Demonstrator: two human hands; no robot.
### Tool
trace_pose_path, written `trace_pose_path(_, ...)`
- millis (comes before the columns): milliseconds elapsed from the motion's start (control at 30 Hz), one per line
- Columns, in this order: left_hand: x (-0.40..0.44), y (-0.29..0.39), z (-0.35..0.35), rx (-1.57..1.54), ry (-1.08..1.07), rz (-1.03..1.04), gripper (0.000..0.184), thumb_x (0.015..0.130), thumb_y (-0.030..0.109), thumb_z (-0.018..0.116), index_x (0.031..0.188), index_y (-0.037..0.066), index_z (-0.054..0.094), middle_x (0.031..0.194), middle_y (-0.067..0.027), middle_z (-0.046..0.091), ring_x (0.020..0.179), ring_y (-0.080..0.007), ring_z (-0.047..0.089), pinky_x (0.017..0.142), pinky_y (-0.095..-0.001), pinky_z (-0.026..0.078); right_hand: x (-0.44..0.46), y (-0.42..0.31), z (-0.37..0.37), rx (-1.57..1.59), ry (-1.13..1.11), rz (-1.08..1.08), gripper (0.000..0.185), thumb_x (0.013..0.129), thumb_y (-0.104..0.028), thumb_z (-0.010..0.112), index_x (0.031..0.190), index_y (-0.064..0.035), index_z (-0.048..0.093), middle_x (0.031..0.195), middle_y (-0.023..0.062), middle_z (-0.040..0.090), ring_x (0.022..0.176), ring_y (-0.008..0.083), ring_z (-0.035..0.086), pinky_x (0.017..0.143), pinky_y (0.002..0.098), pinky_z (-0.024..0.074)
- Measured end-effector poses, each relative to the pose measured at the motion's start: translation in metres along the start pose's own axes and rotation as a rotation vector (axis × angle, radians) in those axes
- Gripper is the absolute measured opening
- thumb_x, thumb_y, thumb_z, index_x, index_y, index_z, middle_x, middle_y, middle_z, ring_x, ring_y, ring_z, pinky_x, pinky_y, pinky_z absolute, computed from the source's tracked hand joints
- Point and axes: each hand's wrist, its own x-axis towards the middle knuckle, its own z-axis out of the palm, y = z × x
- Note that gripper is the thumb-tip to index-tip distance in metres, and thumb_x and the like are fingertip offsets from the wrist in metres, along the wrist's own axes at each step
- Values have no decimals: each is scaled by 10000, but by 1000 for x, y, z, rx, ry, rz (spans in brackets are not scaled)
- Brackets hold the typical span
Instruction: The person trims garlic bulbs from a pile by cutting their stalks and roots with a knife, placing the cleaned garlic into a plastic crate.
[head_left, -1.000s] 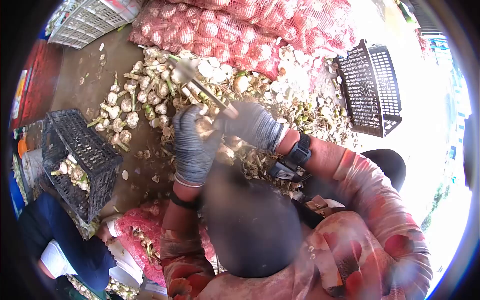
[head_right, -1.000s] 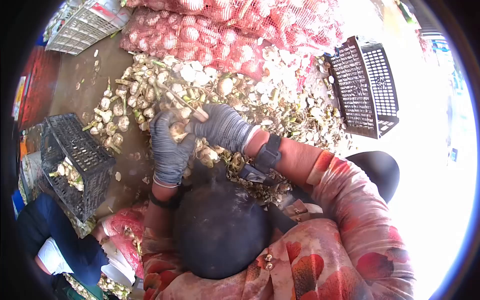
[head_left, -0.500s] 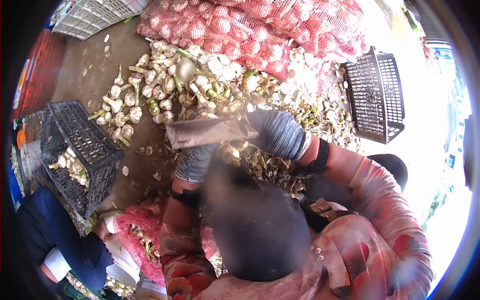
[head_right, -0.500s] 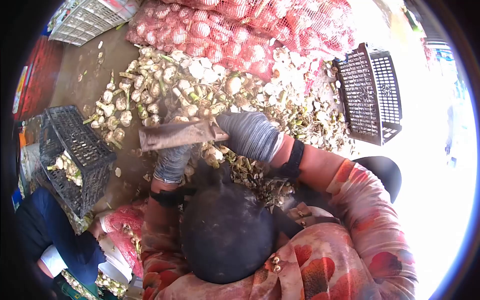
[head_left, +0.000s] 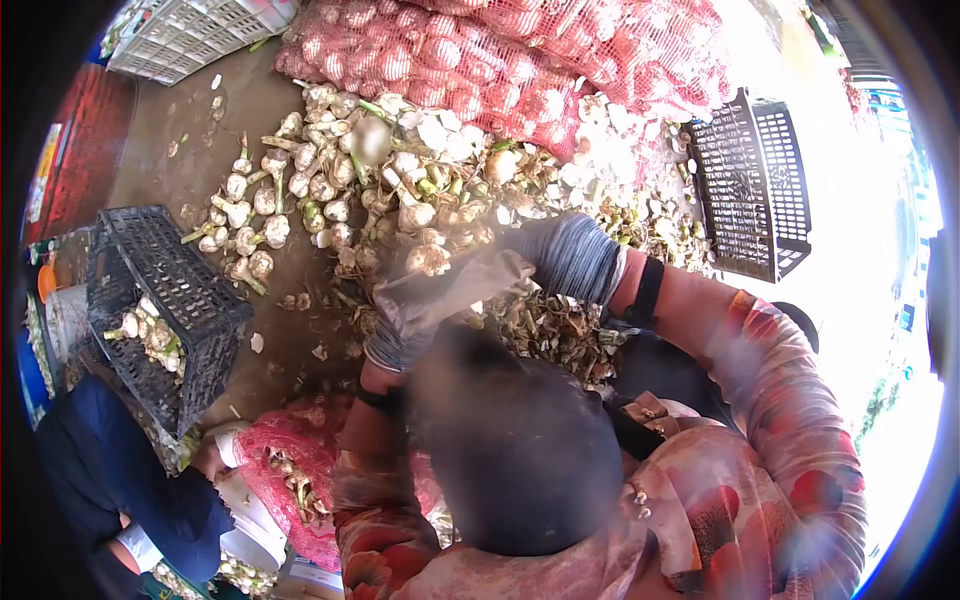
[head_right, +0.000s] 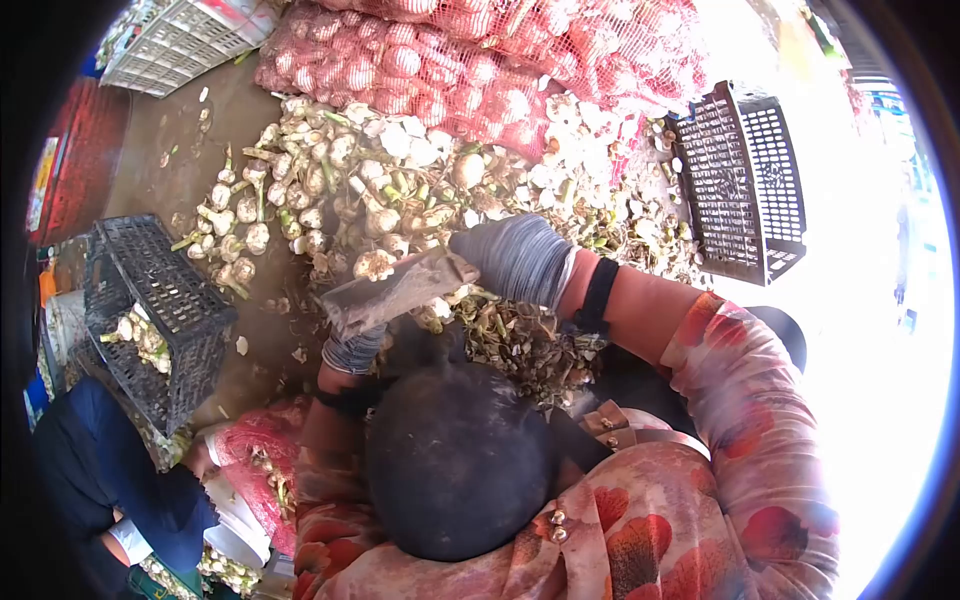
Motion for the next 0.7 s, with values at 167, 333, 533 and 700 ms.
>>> trace_pose_path(167,-1,-2,11,76,23,40,345,908,92,592,1239,7,553,1165,-124,635,1034,-199,630,860,-338,532,0,14,14,-29,-55,37,241,759,-115,606,1000,-112,600,819,117,666,763,330,676,611,430,534)
trace_pose_path(333,-25,53,-25,-336,563,-378,211,838,47,679,1025,27,583,860,-52,645,775,-142,626,683,-289,526,6,42,33,38,-72,459,247,874,-249,588,1023,-53,577,800,167,669,733,347,662,634,451,520)
trace_pose_path(533,-94,68,-190,-1190,681,600,598,922,438,561,1319,5,445,1386,-198,443,1330,-268,385,1176,-458,183,-31,65,35,28,143,475,292,880,-313,610,1000,-52,558,750,209,646,702,395,643,627,485,499)
trace_pose_path(700,-14,-36,-149,-411,903,-558,433,973,252,538,1356,55,488,1313,-80,552,1215,-221,515,1067,-349,380,-24,37,33,120,48,543,288,847,-299,645,1016,-78,572,765,207,648,751,401,641,666,478,503)
